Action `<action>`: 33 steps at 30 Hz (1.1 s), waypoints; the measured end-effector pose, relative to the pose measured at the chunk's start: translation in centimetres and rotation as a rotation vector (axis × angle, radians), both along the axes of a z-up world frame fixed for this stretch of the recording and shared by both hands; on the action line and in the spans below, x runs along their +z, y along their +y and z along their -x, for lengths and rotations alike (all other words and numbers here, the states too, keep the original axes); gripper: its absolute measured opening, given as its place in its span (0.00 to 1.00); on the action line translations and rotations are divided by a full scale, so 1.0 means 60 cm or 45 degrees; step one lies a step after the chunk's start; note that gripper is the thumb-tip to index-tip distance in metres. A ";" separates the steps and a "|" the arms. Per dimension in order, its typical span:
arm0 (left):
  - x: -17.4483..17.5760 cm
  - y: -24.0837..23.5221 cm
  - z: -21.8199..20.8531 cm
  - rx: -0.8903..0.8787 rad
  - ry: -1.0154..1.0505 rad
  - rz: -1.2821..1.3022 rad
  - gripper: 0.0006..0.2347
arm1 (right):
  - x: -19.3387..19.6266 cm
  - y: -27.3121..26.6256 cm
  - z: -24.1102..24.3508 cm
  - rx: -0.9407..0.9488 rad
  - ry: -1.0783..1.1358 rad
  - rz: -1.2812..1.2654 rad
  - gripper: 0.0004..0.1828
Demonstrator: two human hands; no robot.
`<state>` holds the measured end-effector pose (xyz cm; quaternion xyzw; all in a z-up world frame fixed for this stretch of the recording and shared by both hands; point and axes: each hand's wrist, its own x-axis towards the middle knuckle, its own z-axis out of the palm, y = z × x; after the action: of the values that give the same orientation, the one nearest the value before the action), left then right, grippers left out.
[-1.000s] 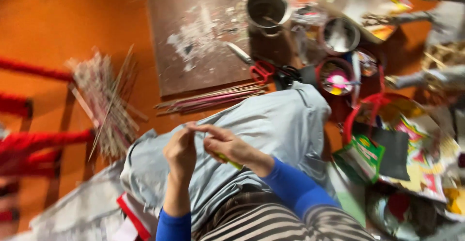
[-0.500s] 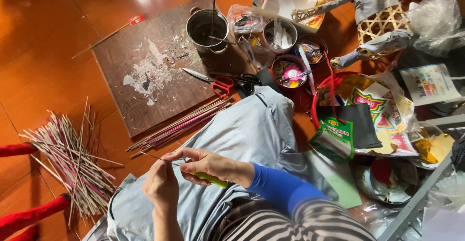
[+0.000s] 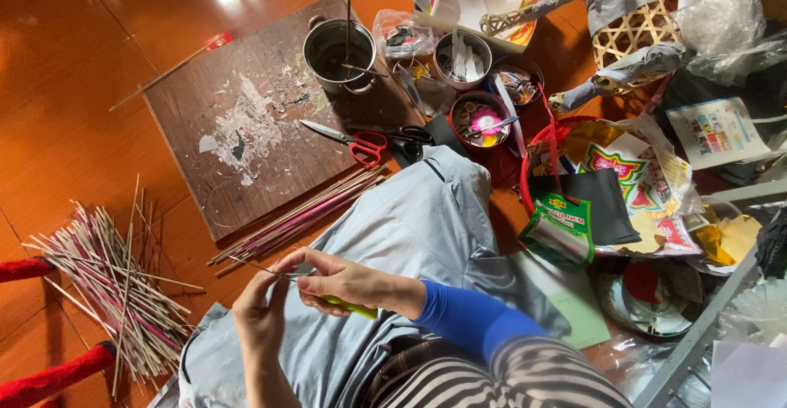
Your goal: Shaping the ends of thin wooden sticks using a small knife.
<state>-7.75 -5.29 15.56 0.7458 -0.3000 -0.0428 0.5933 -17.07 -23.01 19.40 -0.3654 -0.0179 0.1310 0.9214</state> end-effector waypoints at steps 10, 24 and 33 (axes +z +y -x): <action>-0.152 0.048 -0.044 -0.287 0.825 0.728 0.05 | 0.008 0.004 -0.012 0.079 -0.045 0.063 0.29; -0.116 0.048 -0.045 -0.335 0.884 0.826 0.07 | 0.002 0.015 -0.024 0.137 0.055 0.289 0.28; -0.156 0.067 -0.056 -0.382 0.939 0.848 0.06 | -0.006 0.022 -0.026 0.157 0.017 0.345 0.28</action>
<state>-4.39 -1.27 6.20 0.4004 -0.1719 -0.2897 0.8522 -15.50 -21.69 19.01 -0.4837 -0.0163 0.1912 0.8539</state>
